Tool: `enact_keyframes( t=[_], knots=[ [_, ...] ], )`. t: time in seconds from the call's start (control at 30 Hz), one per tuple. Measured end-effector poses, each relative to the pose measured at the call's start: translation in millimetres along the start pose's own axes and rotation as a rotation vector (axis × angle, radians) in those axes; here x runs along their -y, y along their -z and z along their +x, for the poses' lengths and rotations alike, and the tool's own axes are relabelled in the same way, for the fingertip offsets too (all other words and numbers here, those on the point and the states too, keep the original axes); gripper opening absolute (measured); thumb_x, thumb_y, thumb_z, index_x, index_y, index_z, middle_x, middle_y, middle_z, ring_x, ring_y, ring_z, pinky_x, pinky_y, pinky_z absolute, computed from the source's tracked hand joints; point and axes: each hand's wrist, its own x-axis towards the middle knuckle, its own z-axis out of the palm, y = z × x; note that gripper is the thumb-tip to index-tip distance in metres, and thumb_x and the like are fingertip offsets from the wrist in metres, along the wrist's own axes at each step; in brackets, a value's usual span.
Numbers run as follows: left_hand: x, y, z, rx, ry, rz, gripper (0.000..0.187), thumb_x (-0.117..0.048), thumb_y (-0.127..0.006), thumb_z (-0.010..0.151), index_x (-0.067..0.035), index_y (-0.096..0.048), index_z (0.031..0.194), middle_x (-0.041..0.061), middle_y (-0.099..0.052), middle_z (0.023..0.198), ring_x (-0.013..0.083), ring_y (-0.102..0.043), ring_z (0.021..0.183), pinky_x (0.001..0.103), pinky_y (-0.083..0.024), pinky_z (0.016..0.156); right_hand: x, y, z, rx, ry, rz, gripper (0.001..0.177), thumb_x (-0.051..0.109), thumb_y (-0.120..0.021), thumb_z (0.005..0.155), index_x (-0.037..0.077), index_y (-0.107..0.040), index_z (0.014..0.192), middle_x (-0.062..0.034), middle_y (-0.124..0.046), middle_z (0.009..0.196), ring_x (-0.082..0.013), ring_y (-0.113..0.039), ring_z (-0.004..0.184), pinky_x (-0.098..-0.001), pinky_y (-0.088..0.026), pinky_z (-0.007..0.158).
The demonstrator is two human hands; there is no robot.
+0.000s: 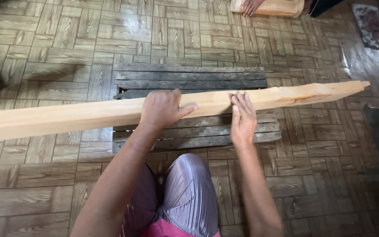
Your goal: The person sits on the floor and sands a long, light-colored wooden plank resting on a wooden support. They use a sanding block in their right hand to smooth the surface of the wood, moving it back and forth along the length of the plank.
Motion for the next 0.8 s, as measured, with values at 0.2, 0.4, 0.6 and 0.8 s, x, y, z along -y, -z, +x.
enact_keyframes(
  t=[0.2, 0.4, 0.6, 0.8],
  knots=[
    [1.9, 2.5, 0.0, 0.024, -0.011, -0.018, 0.072, -0.085, -0.051, 0.085, -0.015, -0.066, 0.08, 0.012, -0.067, 0.063, 0.0322, -0.072, 0.062, 0.043, -0.053, 0.059, -77.5, 56.6, 32.9, 0.124, 0.17, -0.295, 0.026, 0.011, -0.059, 0.107, 0.005, -0.077, 0.125, -0.0199, -0.073, 0.129, -0.0428, -0.061, 0.129, -0.0508, -0.042, 0.116],
    [0.0, 4.5, 0.6, 0.037, 0.007, -0.011, 0.072, -0.085, -0.051, 0.085, -0.015, -0.067, 0.08, 0.011, -0.068, 0.064, 0.0307, -0.072, 0.062, 0.042, -0.053, 0.06, -113.7, 62.7, 38.9, 0.137, 0.029, -0.628, 0.031, 0.033, -0.053, 0.116, 0.019, -0.076, 0.131, -0.0041, -0.066, 0.147, -0.0287, -0.048, 0.147, -0.0548, -0.031, 0.12],
    [-2.6, 8.8, 2.2, 0.06, 0.006, -0.016, 0.073, -0.085, -0.05, 0.085, -0.014, -0.067, 0.081, 0.012, -0.067, 0.063, 0.0331, -0.072, 0.063, 0.044, -0.053, 0.06, -32.3, 9.9, 34.8, 0.034, -0.013, -0.095, 0.028, 0.011, -0.053, 0.107, 0.003, -0.077, 0.12, -0.0263, -0.071, 0.124, -0.0468, -0.061, 0.124, -0.0541, -0.042, 0.111],
    [-2.4, 7.9, 0.8, 0.048, 0.001, -0.004, 0.073, -0.085, -0.05, 0.084, -0.013, -0.065, 0.08, 0.013, -0.066, 0.062, 0.0347, -0.071, 0.062, 0.046, -0.053, 0.06, -6.4, 22.5, 16.8, 0.136, 0.053, -0.033, 0.03, 0.019, -0.055, 0.108, 0.012, -0.073, 0.131, -0.0156, -0.068, 0.137, -0.0389, -0.055, 0.136, -0.0474, -0.04, 0.115]
  ],
)
